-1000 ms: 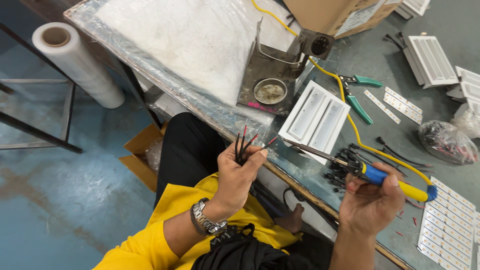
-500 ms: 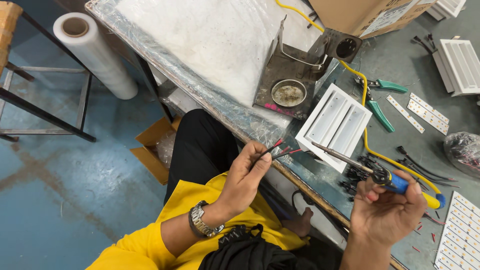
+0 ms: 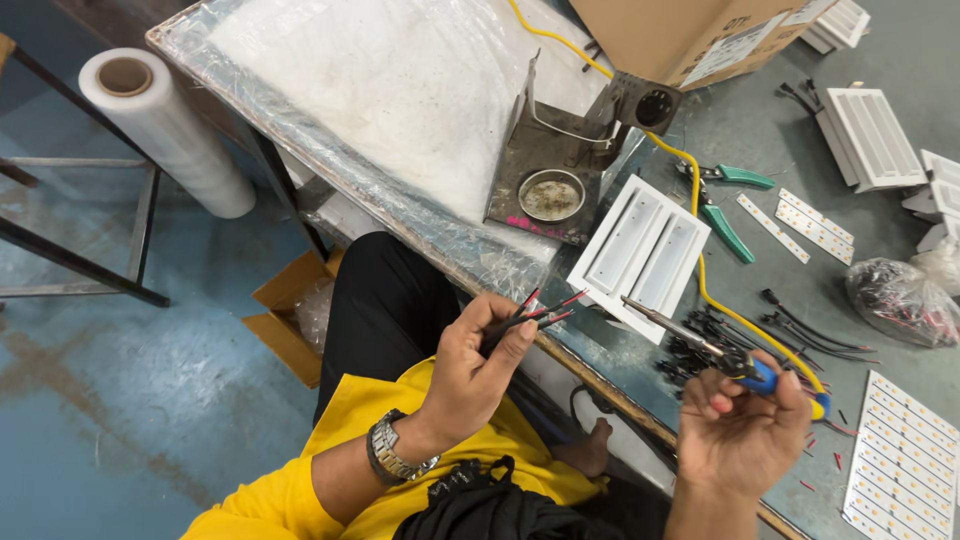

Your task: The person strips the ends of black and red wires, applies flux from a small metal tin, and solders the exposed ends using a soldering iron. The person then places the finished wires on the table.

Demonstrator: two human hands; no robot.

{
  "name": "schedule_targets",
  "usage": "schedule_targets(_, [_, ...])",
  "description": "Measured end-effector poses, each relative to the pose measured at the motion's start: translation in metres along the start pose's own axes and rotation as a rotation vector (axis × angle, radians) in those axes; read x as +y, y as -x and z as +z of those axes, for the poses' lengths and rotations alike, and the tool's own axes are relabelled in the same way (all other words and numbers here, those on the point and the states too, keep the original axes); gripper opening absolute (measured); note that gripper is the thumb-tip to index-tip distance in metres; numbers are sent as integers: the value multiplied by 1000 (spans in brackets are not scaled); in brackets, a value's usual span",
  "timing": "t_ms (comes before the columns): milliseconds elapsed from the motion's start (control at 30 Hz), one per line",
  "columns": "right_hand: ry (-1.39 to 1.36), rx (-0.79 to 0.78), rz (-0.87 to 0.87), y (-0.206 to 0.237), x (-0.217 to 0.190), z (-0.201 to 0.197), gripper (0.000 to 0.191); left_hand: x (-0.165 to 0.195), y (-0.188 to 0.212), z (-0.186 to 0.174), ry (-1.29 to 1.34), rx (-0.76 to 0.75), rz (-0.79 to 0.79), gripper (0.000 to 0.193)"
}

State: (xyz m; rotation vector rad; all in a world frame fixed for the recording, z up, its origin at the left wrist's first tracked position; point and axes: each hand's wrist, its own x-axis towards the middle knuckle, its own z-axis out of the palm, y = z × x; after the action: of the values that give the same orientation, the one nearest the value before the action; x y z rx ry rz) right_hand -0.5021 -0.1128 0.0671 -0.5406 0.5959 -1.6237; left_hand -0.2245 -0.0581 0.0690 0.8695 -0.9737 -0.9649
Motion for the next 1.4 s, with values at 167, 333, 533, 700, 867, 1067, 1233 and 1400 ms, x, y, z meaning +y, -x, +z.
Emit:
schedule_targets(167, [-44, 13, 36, 6, 4, 1, 31, 0, 2, 4, 5, -18, -20, 15])
schedule_targets(333, [-70, 57, 60, 8, 7, 4, 30, -2, 4, 11, 19, -31, 17, 12])
schedule_targets(533, [-76, 60, 76, 9, 8, 7, 31, -8, 2, 20, 7, -38, 56, 10])
schedule_targets(700, [-70, 66, 70, 10, 8, 8, 31, -11, 0, 23, 7, -30, 58, 9])
schedule_targets(867, [-79, 62, 77, 11, 9, 8, 30, -13, -2, 24, 2, -26, 90, 9])
schedule_targets(1067, [-87, 57, 86, 12, 9, 8, 30, -15, -2, 24, 17, -27, 79, 9])
schedule_targets(1233, [-90, 81, 95, 12, 10, 8, 29, -17, -2, 25, 32, -30, 75, 9])
schedule_targets(1400, [-103, 87, 109, 12, 11, 7, 29, -18, -2, 27, 36, -26, 72, 9])
